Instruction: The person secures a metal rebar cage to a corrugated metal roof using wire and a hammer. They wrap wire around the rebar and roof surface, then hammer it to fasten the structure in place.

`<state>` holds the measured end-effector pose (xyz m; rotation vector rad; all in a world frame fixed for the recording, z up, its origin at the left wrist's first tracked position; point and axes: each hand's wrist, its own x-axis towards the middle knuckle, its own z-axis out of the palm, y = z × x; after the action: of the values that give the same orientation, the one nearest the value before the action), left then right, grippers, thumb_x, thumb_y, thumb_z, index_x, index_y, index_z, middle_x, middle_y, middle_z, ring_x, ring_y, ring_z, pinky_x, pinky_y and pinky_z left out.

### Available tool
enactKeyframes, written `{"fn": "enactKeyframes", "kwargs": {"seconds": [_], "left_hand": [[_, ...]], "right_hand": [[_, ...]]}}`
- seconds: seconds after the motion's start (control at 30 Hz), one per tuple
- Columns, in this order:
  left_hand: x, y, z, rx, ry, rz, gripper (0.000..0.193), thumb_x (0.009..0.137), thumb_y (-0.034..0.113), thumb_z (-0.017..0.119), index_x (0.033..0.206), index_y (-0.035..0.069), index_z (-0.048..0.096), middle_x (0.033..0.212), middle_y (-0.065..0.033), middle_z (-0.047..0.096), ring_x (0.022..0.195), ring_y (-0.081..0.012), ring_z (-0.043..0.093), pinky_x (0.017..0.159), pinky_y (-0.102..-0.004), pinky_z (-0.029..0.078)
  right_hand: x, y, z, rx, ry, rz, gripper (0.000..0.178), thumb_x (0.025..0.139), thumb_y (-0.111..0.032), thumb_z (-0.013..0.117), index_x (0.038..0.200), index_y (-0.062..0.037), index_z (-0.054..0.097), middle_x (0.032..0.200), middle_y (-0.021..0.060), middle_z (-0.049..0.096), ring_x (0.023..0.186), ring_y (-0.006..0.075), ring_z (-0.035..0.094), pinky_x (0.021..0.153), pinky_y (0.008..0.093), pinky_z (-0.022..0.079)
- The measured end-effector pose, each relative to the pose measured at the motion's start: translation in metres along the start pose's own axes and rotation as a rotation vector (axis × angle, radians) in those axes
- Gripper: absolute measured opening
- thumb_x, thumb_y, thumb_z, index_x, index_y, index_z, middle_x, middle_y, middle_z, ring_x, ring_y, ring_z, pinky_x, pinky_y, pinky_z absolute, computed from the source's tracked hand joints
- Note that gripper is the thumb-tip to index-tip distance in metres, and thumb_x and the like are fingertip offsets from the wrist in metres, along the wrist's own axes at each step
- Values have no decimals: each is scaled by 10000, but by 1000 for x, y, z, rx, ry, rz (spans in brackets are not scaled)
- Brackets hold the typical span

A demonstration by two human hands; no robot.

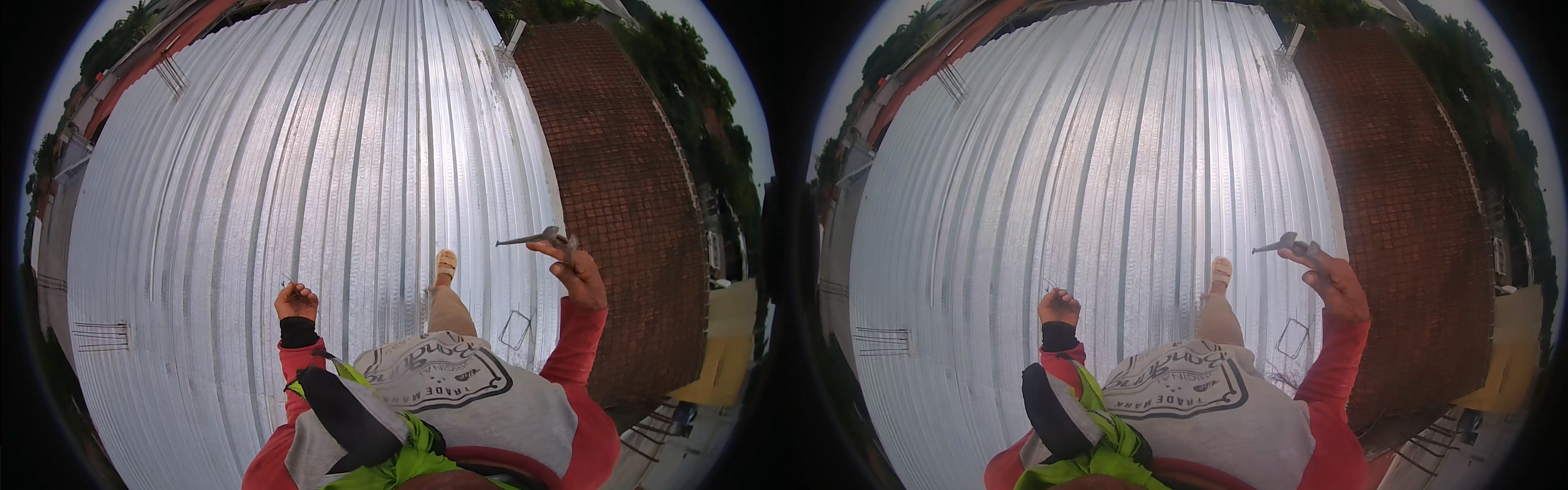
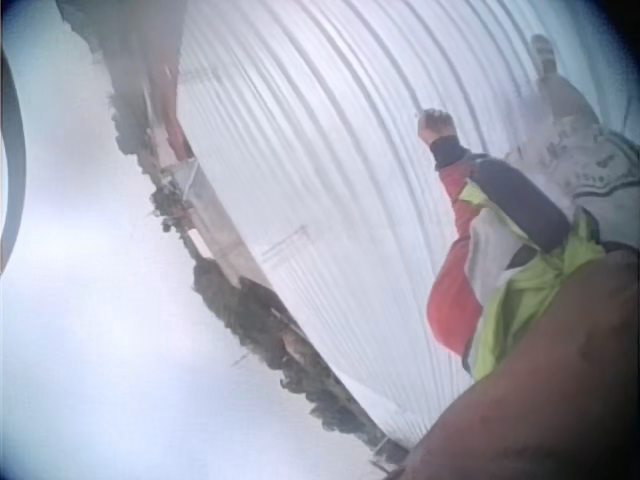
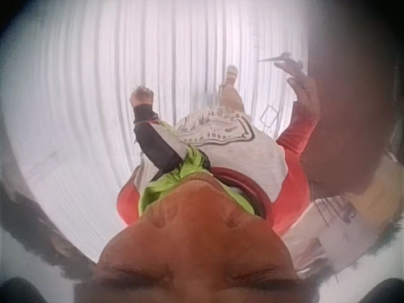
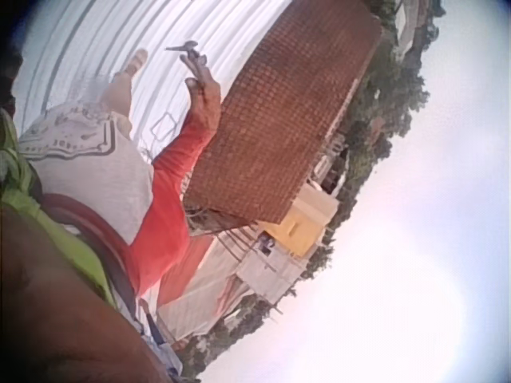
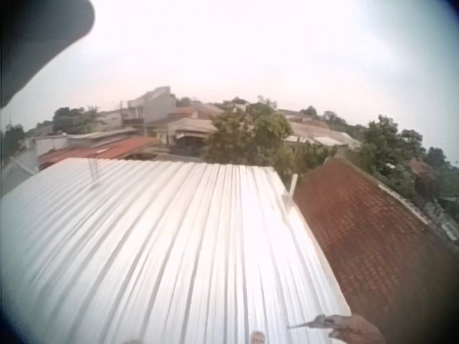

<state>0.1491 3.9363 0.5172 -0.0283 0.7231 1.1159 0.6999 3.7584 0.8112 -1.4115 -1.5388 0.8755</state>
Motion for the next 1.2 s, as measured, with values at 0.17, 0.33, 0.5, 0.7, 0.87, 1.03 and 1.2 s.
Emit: {"fn": "enactKeyframes", "kwargs": {"seconds": [0.17,0.33,0.5,0.7,0.87,1.03,1.2], "left_hand": [[120,2,13,-33,139,215,95,877,159,651,795,110,653,805,-14,678,702,-182,645,643,-360,541],[218,-36,52,-165,289,339,99,848,176,629,775,110,637,761,-14,660,695,-175,647,648,-358,544],[275,-75,127,-220,459,370,93,847,170,600,798,99,635,738,-31,647,689,-192,638,648,-359,541],[418,-68,188,-301,485,489,96,843,172,589,802,97,634,721,-32,637,680,-197,629,644,-359,537],[635,31,282,-307,498,394,112,837,191,575,811,99,633,696,-36,621,664,-196,616,630,-354,526],[848,137,547,-220,34,310,93,888,149,610,878,58,629,825,-63,646,737,-225,632,680,-373,541],[994,193,729,-118,-85,320,96,912,148,628,938,56,641,845,-66,654,752,-219,640,690,-388,549]], "right_hand": [[123,116,-82,16,-800,124,413,937,-28,615,1349,-58,637,1346,171,640,1303,322,567,1083,423,451],[292,185,-55,538,-1182,42,356,985,-45,579,1335,-1,628,1289,187,650,1281,298,562,1075,393,435],[469,220,-64,784,-1480,180,311,1012,-141,580,1240,63,639,1199,159,641,1176,238,568,1003,385,445],[668,302,-76,791,-1241,169,337,1008,-351,612,1083,-23,611,1036,54,601,998,174,594,919,335,466],[838,364,-115,489,-881,332,321,993,-375,619,1010,-54,608,961,41,600,901,161,616,837,338,501],[942,422,-175,376,-441,619,241,957,-239,632,1067,-26,623,1062,106,660,931,207,669,819,367,566],[1036,478,-211,477,-312,783,214,982,-250,616,1055,-53,576,1118,108,629,946,226,661,857,413,570]]}}
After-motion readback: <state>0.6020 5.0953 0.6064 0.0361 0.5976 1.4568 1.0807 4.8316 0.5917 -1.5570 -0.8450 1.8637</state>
